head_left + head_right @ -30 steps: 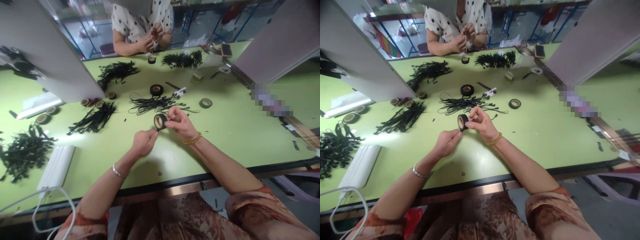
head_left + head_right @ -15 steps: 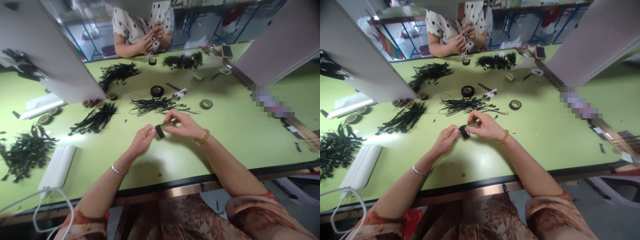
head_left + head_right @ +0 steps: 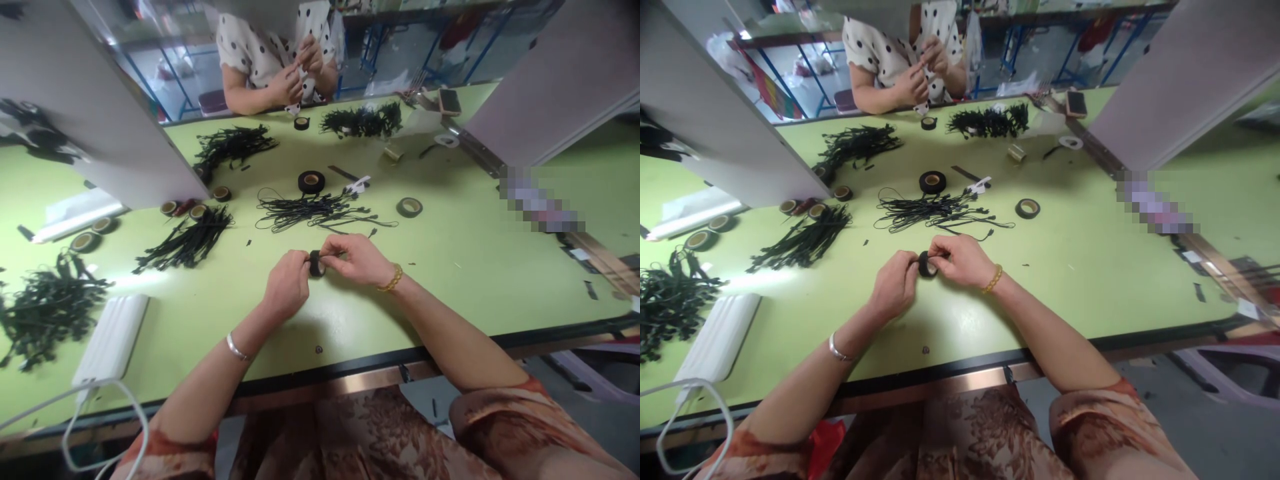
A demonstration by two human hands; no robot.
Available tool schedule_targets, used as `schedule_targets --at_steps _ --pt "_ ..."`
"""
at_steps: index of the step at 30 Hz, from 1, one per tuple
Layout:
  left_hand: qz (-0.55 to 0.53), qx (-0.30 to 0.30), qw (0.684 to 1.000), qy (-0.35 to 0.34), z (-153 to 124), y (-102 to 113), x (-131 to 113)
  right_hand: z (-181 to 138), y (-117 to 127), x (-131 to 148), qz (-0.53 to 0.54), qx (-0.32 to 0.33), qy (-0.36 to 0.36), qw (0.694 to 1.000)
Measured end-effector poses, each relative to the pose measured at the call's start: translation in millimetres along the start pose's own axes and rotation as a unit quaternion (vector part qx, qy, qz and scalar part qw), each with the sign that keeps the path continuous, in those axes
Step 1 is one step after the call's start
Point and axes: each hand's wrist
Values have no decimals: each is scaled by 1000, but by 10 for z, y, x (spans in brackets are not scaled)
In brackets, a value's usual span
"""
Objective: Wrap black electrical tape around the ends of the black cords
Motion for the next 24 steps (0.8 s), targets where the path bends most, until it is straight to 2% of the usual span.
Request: schedule_targets --at_steps 4,8,12,13,17,19,21,24 --pt "-54 28 998 33 -9 38 -11 -12 -15 31 13 9 -7 1000" --pt "30 32 999 1 -9 41 -13 8 124 16 70 52 -35 996" --pt "111 29 991 -73 -30 -11 -6 24 259 -28 154 -8 -84 985" --pt "117 24 989 -92 -37 -21 0 24 262 -34 173 -1 -107 979" --pt "112 5 984 -141 -62 -41 24 31 147 -33 228 108 -168 953" --pt "114 5 980 -161 -72 -57 29 40 52 -27 235 120 -176 948" --pt "119 8 977 -175 -76 -82 31 46 -38 -16 247 91 -189 946" --pt "119 27 980 -155 -71 -120 20 44 -136 13 285 2 -203 937"
Point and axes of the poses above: each hand's wrist, its own z-axis towards the middle knuckle, its own y-axis out of the back of the hand, x = y × z, and after that the axes turned 6 degrees about z, right-handed
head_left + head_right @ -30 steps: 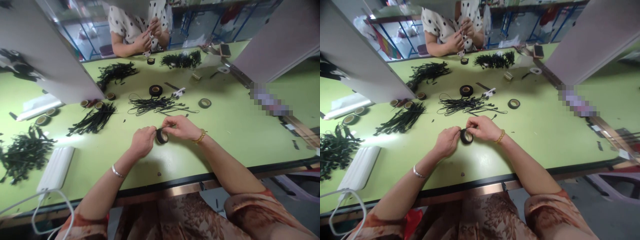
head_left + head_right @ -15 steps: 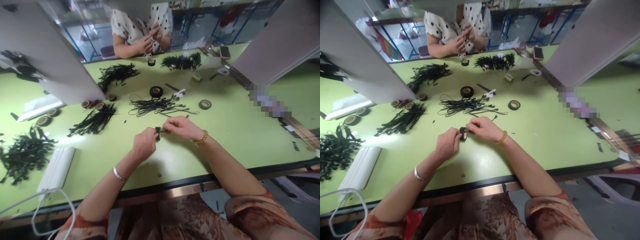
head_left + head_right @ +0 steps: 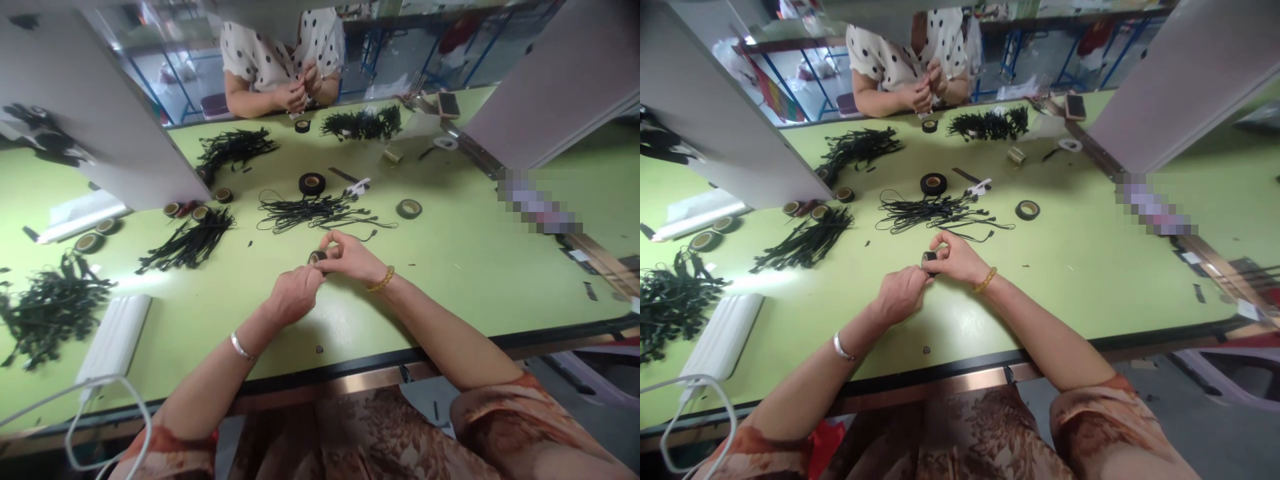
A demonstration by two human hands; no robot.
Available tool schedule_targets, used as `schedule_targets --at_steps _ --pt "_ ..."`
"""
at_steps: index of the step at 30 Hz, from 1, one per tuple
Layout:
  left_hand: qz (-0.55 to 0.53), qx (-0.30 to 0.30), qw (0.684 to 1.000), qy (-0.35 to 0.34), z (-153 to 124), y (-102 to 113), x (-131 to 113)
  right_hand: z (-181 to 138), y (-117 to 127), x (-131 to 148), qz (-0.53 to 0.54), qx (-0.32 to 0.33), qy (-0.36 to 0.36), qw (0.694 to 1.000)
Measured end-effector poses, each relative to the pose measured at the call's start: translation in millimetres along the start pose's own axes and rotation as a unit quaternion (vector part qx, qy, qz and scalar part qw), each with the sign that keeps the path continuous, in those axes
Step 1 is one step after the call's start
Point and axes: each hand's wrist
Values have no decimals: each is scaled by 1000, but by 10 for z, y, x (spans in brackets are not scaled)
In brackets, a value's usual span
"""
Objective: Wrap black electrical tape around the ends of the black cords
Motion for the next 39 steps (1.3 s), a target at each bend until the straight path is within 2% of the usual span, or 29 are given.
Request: schedule_targets --at_steps 4,7,12,15,18,22,23,24,25,27,29,32,36,39 --pt "-22 61 995 70 30 21 -52 -20 -39 6 71 -74 43 994" --pt "-69 88 985 128 52 92 -98 -47 -9 34 116 -69 83 987" --pt "-199 39 952 228 73 182 -91 -130 4 83 71 -39 190 978" --pt "-305 -5 915 265 80 164 -29 -157 -12 97 27 -25 247 968" --pt "-427 -14 847 317 105 126 60 -143 -3 94 -72 -31 297 952" --pt "-620 -3 687 380 153 135 173 -84 49 50 -209 -23 351 912" --pt "-649 -6 660 378 159 146 194 -67 61 33 -221 -10 350 910" --pt "-665 -10 648 371 161 155 210 -51 69 14 -226 5 342 912" --pt "-668 -16 649 364 159 162 222 -37 74 -4 -222 20 330 917" --pt "-639 -34 684 350 147 168 231 -13 71 -37 -184 49 292 937" --pt "-578 -57 748 321 128 169 223 10 58 -62 -105 67 230 965" --pt "-452 -72 849 266 94 179 192 56 49 -82 58 44 107 992" --pt "-287 -44 944 160 44 175 161 115 74 -70 248 46 -16 968" --pt "-143 -24 987 63 13 139 156 111 69 -50 296 65 -57 951"
Point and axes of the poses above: each hand's wrist, its own z-axis towards the middle knuckle, its own y-axis out of the back of the hand, x = y × z, and after that the axes turned 6 degrees about z, right-handed
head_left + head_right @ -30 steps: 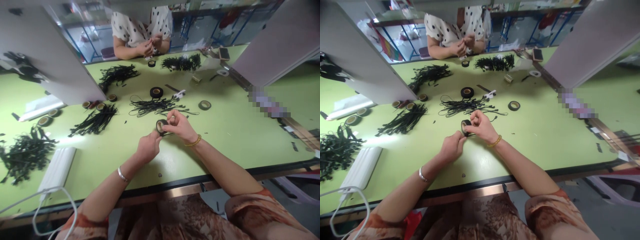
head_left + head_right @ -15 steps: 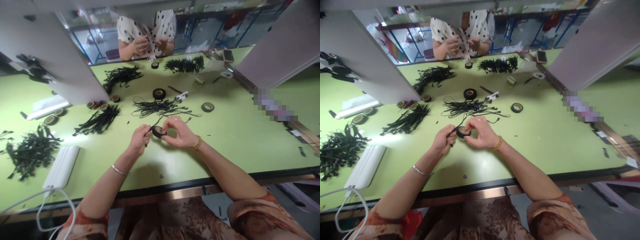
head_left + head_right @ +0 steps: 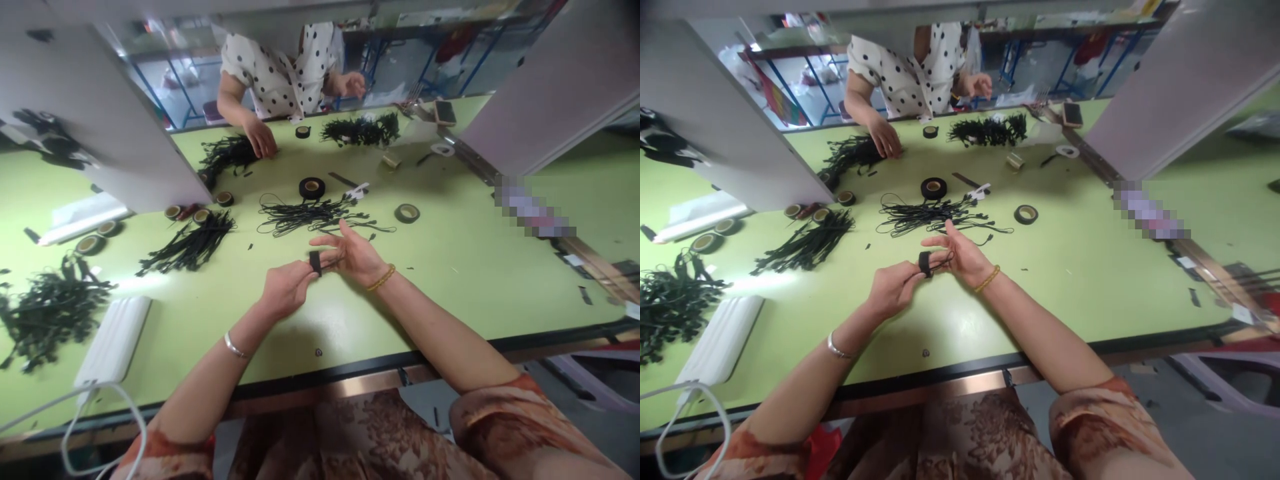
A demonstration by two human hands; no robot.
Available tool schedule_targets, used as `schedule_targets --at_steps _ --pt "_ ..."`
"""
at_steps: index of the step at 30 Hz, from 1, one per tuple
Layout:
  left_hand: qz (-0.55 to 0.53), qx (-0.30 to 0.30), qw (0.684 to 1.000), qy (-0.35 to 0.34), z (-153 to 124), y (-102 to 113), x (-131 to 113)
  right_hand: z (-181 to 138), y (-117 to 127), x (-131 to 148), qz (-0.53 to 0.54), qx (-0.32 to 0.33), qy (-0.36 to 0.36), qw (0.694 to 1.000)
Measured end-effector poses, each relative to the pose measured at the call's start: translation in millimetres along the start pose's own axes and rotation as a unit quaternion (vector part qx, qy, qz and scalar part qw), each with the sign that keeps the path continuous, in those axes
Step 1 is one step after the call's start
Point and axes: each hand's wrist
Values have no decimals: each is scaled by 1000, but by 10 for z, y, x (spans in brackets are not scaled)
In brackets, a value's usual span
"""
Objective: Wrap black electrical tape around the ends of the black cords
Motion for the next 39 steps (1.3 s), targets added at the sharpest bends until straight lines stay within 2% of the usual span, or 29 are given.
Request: schedule_targets --at_steps 3,5,7,10,13,16,18,20,22,25,27,29,32,34,37,39 --pt "134 5 987 -83 -24 -41 -1 -27 -57 -45 -25 -31 19 999" --pt "185 5 974 -127 -33 -62 -19 -44 -102 -90 -33 -53 46 997" --pt "211 0 967 -142 -36 -77 -43 -60 -140 -120 -21 -65 82 994" --pt "215 13 968 -131 -32 -97 -75 -91 -173 -116 -5 -69 131 989" --pt "196 53 975 -88 -26 -108 -99 -132 -187 -71 -6 -60 165 984" --pt "145 75 986 10 -12 -96 -107 -172 -182 -27 -30 -39 204 978" --pt "60 67 992 87 7 -81 -95 -188 -162 -15 -67 -21 235 969" --pt "-89 48 982 158 35 -66 -68 -190 -131 -20 -127 -2 278 952" --pt "-279 28 935 219 65 -53 -36 -182 -100 -36 -199 11 328 924" --pt "-507 13 814 283 102 -24 -4 -169 -78 -56 -292 18 379 878" --pt "-587 10 753 297 116 3 3 -164 -76 -54 -346 21 388 854" --pt "-621 8 726 295 123 26 2 -156 -68 -42 -385 25 386 838" --pt "-610 -2 732 303 121 21 4 -125 -21 -21 -421 19 385 821" --pt "-576 -9 758 306 113 -15 17 -95 26 -17 -449 15 370 813" --pt "-491 -28 830 263 98 -87 58 -60 78 -27 -480 14 308 821" --pt "-408 -46 884 223 92 -119 92 -50 76 -34 -459 6 255 851"
Point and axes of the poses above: each hand's wrist, its own z-axis towards the middle knuckle, its own y-axis out of the back of the hand, x = y × z, and after that the axes turned 6 degrees about z, right-handed
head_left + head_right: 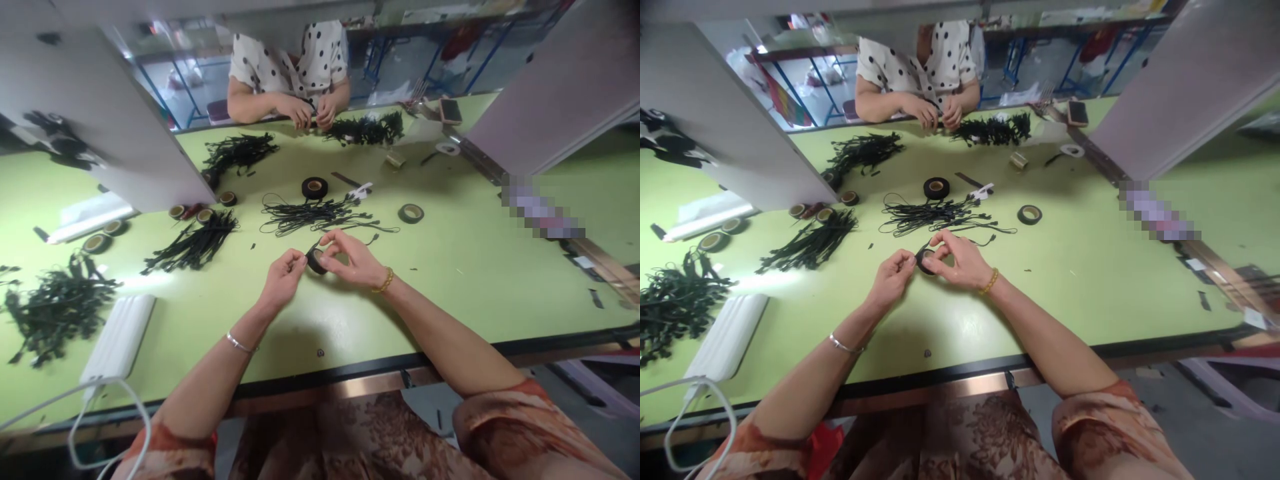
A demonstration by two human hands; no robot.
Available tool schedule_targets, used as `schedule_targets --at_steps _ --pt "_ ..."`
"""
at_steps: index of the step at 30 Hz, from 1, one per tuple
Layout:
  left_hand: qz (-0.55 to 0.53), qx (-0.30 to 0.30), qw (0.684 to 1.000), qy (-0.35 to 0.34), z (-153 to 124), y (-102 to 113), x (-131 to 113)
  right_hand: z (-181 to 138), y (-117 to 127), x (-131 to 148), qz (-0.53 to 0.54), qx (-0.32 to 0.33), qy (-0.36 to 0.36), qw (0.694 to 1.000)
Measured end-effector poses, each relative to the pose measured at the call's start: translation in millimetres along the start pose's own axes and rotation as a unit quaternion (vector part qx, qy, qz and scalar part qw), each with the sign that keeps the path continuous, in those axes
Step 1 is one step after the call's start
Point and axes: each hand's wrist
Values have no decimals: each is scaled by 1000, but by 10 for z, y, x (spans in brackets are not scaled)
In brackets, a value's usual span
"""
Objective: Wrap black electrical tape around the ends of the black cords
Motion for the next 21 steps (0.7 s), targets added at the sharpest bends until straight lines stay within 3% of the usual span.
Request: schedule_targets --at_steps 4,10,15,21 --pt "143 -28 986 -86 17 34 26 18 -37 91 140 -42 -128 981" --pt "290 -6 937 -194 -35 86 -55 58 -70 184 320 -61 -287 901" --pt "409 61 882 -227 -89 90 -142 60 -183 100 397 -104 -295 863" --pt "412 105 879 -215 -128 31 -166 20 -251 158 413 -207 -252 850"
Point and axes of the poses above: each hand's wrist, its own z-axis towards the middle knuckle, its own y-axis out of the back of the hand, x = y × z, and after that the axes turned 6 degrees about z, right-handed
